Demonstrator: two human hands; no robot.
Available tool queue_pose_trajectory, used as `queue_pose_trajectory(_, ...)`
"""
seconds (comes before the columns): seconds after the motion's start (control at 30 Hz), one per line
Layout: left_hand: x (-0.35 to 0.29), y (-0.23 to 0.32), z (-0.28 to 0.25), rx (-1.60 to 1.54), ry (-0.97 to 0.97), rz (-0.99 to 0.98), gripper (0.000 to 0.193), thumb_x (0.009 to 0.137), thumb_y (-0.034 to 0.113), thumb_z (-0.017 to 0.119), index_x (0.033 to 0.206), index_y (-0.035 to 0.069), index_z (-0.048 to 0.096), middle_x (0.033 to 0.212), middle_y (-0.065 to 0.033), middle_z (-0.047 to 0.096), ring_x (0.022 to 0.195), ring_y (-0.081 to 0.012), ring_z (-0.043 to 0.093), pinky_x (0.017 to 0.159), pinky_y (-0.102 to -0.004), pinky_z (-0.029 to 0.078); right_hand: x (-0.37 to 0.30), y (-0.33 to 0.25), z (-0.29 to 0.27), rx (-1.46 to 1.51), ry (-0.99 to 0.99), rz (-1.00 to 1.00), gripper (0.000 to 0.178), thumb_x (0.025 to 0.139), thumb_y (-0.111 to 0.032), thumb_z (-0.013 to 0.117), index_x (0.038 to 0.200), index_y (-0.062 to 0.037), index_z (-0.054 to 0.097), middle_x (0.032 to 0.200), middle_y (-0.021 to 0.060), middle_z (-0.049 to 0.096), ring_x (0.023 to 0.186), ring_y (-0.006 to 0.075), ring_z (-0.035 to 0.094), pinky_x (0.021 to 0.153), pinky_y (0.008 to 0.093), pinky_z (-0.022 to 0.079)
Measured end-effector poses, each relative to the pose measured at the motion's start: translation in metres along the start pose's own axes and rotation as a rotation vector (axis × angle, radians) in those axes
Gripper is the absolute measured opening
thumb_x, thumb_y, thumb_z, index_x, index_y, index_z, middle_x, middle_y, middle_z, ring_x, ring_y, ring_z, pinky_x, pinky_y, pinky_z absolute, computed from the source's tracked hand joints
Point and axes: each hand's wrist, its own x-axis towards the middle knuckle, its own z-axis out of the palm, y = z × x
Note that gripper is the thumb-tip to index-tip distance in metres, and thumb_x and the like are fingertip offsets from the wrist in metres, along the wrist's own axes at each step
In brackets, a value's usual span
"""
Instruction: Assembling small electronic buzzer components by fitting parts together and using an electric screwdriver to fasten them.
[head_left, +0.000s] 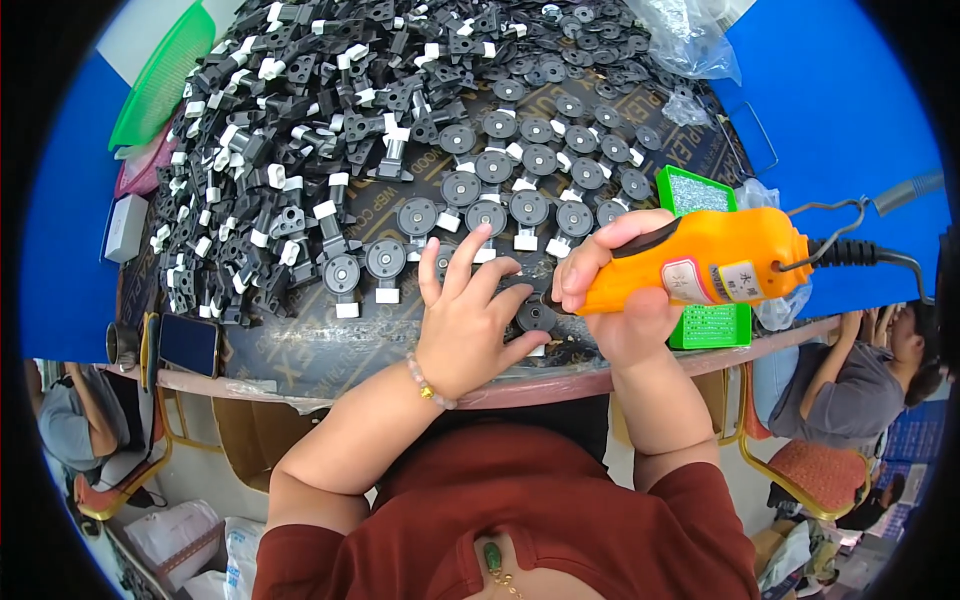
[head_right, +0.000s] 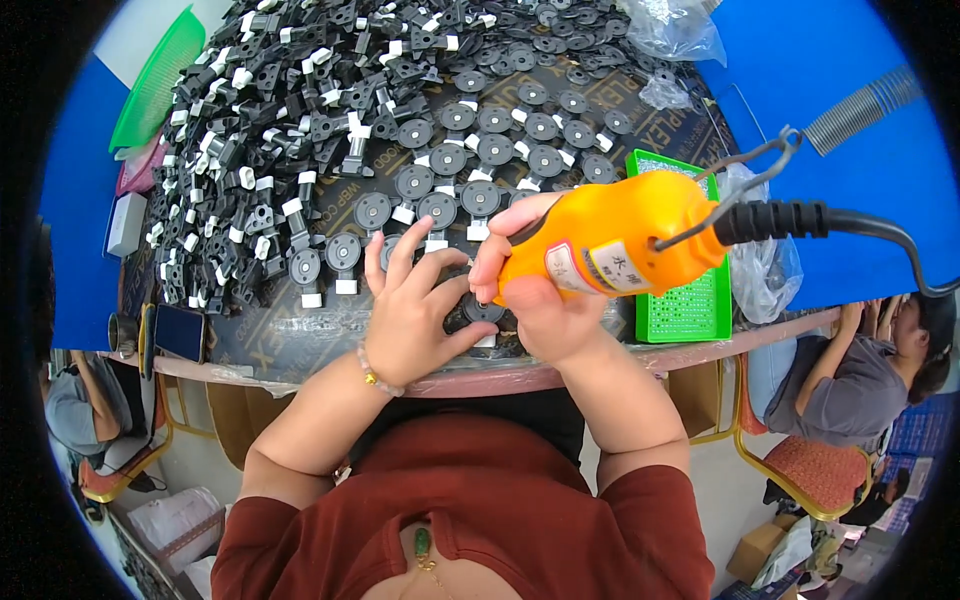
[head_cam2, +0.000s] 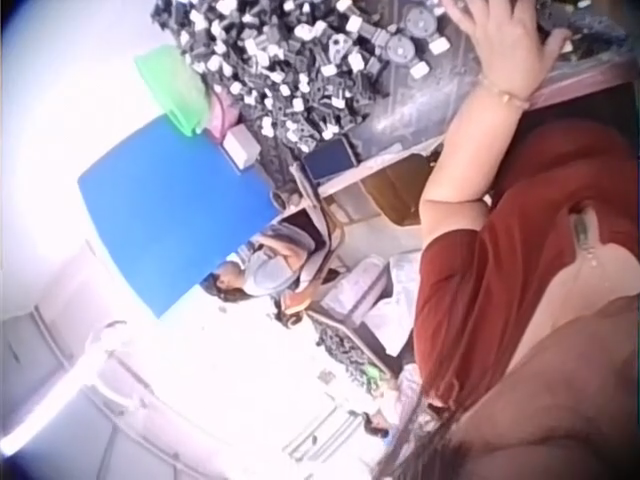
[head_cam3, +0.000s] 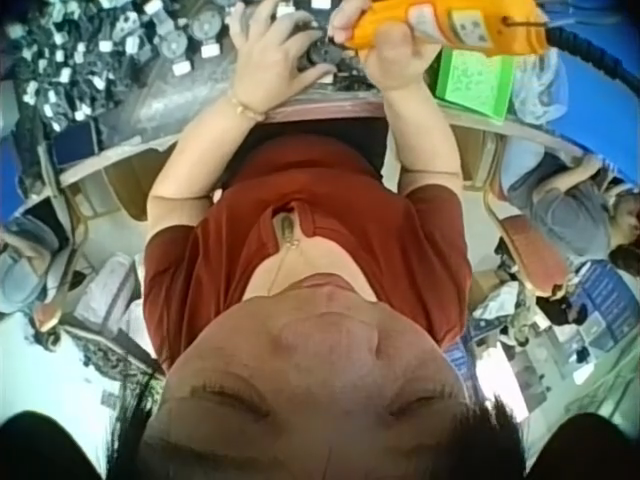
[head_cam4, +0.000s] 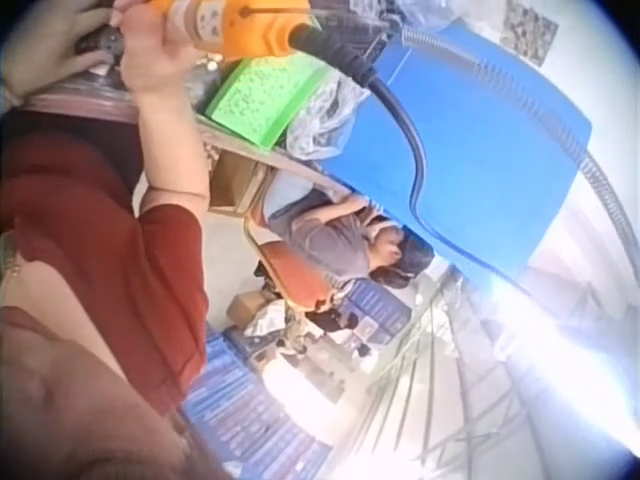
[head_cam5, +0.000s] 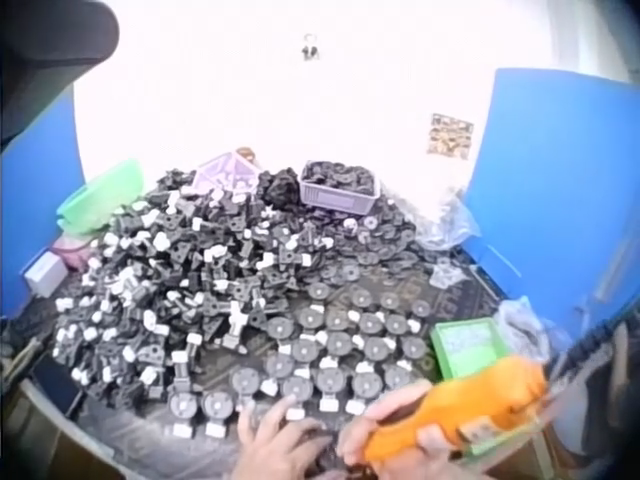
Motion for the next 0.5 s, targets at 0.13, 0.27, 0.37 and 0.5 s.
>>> queue_pose_trajectory(0.13,0.0,0.0,0.0,-0.011,-0.005,0.0,0.048,0.063,0.046,0.087,0.098,0.016,0.075,0.119,-0.0009,0.061,0.141,-0.0344,0.036,0.113,-0.0659,0.013,-0.001,-0.004,0.0,-0.105,-0.008,0.038,0.059,0.088,-0.047,0.075,0.115,-0.0015,0.05,0.079,0.0116,0.065,0.063,0.0162,0.061,0.059,0.0296,0.053)
queue_pose_trajectory(0.27,0.0,0.0,-0.001,-0.037,0.007,-0.006,0.047,0.062,0.041,0.087,0.098,0.012,0.076,0.118,-0.004,0.06,0.141,-0.0334,0.037,0.114,-0.0662,0.014,-0.001,-0.002,0.001,-0.175,0.002,0.073,0.062,0.086,-0.056,0.073,0.11,-0.0047,0.049,0.078,0.0111,0.064,0.06,0.0177,0.061,0.059,0.0344,0.054)
queue_pose_trajectory(0.37,0.001,0.0,0.0,-0.052,-0.014,-0.014,0.047,0.063,0.04,0.087,0.099,0.013,0.075,0.118,-0.0032,0.06,0.142,-0.0328,0.036,0.114,-0.0661,0.014,0.0,0.0,0.002,-0.217,-0.011,0.063,0.058,0.087,-0.053,0.074,0.107,-0.0045,0.049,0.077,0.0116,0.064,0.059,0.0182,0.061,0.059,0.0338,0.055)
queue_pose_trajectory(0.5,0.002,0.001,0.001,-0.047,0.009,-0.004,0.047,0.063,0.039,0.087,0.1,0.013,0.074,0.117,-0.002,0.06,0.142,-0.0321,0.037,0.114,-0.0661,0.014,0.001,0.006,0.013,-0.195,0.068,0.075,0.055,0.087,-0.047,0.077,0.104,-0.0031,0.049,0.076,0.0124,0.063,0.059,0.0185,0.061,0.057,0.0314,0.054)
